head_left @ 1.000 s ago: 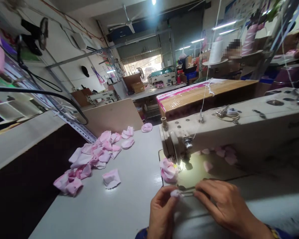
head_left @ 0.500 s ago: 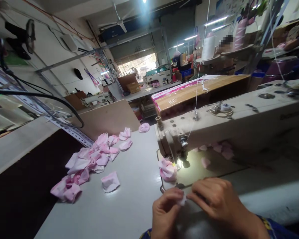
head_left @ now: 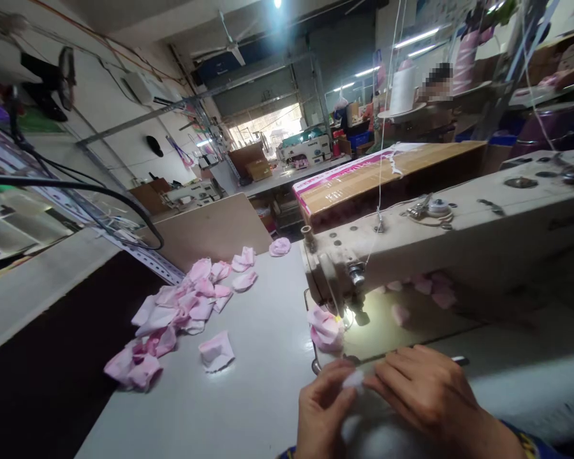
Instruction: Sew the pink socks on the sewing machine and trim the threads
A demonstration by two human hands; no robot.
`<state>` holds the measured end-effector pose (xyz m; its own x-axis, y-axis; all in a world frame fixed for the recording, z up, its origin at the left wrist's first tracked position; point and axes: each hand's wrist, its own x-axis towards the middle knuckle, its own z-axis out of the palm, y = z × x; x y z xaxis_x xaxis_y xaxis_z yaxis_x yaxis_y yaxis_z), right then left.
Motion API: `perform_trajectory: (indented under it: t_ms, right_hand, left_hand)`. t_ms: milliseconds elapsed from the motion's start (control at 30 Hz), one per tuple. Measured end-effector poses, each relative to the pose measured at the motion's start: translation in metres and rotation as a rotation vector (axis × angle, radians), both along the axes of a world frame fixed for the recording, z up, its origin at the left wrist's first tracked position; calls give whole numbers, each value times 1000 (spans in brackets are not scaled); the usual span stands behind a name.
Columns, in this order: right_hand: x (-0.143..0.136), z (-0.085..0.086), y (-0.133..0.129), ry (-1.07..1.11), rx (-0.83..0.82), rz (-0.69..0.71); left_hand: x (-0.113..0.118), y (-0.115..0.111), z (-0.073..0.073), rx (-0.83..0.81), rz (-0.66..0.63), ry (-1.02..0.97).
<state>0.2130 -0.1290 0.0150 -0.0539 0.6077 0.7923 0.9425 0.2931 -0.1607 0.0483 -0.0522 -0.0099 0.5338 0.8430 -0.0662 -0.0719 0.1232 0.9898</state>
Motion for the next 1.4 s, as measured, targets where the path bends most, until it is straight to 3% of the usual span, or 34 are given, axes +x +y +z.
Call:
perform_trajectory:
  t_ms: [200,367,500,833,1233,1400]
  right_hand:
    - [-3,-3,3,23,15,1]
    - [-4,-7,4,37,-7,-3]
    - [-1,-8,3,37,-37,-22]
    - [3,-5,1,73,-66,-28]
    - [1,-4,-2,73,-63,4]
    - [9,-12,-6,-53,-182,-77]
  left_hand:
    - [-6,6,-6,124,-82,110]
    - [-3,3,-2,158,50,186]
    - [0,1,7,185,50,204]
    - [6,0,16,21,113,208]
    - [4,-4,17,145,138,143]
    - [-1,-7,16,286,187,144]
